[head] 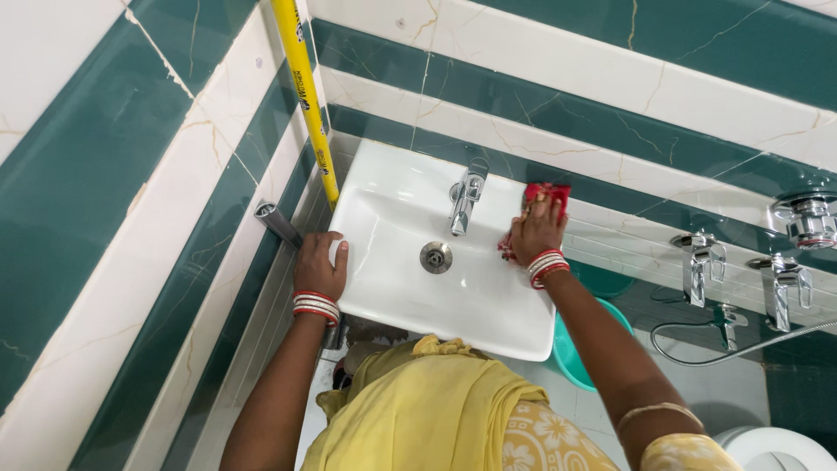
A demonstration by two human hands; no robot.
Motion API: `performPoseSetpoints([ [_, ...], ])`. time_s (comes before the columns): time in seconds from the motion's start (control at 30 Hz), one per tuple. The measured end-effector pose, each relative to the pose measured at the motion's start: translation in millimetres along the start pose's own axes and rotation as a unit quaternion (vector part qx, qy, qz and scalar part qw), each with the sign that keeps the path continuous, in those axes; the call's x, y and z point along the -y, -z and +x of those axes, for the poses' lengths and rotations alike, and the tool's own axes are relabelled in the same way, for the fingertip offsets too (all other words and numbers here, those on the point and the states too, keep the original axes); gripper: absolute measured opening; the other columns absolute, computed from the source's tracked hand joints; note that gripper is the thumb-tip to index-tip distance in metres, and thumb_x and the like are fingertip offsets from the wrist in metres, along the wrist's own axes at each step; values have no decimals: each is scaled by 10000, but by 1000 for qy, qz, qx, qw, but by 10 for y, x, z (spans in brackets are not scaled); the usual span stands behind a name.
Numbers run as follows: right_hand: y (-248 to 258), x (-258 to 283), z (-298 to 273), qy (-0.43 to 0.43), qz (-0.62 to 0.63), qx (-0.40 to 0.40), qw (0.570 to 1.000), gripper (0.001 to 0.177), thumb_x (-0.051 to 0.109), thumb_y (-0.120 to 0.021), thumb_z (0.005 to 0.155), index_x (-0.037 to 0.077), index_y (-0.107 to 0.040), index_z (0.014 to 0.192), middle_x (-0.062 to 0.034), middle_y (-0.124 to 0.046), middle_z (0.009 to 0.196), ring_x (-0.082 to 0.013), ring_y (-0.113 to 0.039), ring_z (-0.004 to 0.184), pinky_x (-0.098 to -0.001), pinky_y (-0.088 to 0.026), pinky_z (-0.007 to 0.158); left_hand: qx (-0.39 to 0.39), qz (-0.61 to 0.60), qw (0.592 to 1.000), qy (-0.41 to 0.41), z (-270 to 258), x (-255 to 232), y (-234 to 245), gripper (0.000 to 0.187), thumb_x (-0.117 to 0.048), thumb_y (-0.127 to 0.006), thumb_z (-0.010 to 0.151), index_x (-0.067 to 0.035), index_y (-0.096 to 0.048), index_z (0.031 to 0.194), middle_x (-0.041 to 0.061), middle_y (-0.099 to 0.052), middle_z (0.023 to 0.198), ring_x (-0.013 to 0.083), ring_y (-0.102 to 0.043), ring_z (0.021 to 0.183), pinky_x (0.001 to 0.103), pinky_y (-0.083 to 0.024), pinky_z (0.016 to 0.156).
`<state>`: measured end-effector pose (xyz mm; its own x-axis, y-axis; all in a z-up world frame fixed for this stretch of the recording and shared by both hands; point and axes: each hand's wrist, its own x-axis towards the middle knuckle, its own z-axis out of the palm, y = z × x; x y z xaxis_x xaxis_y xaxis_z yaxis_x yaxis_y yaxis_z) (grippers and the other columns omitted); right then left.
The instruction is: The person wipes the surface and basin of a bathroom sink with a cloth and then uses the cloth to scrub the handles and spouts of several wall-mounted faucets.
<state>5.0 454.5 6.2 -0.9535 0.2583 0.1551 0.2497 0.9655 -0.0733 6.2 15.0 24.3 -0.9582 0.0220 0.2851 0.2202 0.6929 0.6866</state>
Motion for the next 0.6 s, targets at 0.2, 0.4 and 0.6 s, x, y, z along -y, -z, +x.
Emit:
performPoseSetpoints([
  [0.2,-165,567,86,195,83,15,977,770,303,-449,978,-175,-234,1542,-357,-333,1577,-494,-257,1543,-546,-165,1276,-5,1,1000,-3,-11,-34,11,284,-333,-578,1020,-113,-694,1157,148,-635,1145,384,-640,1075,488,-522,901],
  [0.4,147,-130,-158,130,-6,87,988,762,323,-477,946,-53,-252,1570,-315,-315,1596,-464,-276,1499,-518,-189,1263,2,10,1000,9,5,-29,9,287,-342,-571,1021,-123,-701,1154,140,-641,1156,379,-651,1063,485,-530,884],
  [0.6,16,156,44,46,-18,36,998,822,432,-452,987,-97,-207,1567,-333,-248,1608,-483,-224,1504,-533,-181,1225,1,21,1000,22,9,-67,1,291,-356,-579,1018,-130,-706,1151,138,-639,1153,372,-657,1054,481,-539,869],
])
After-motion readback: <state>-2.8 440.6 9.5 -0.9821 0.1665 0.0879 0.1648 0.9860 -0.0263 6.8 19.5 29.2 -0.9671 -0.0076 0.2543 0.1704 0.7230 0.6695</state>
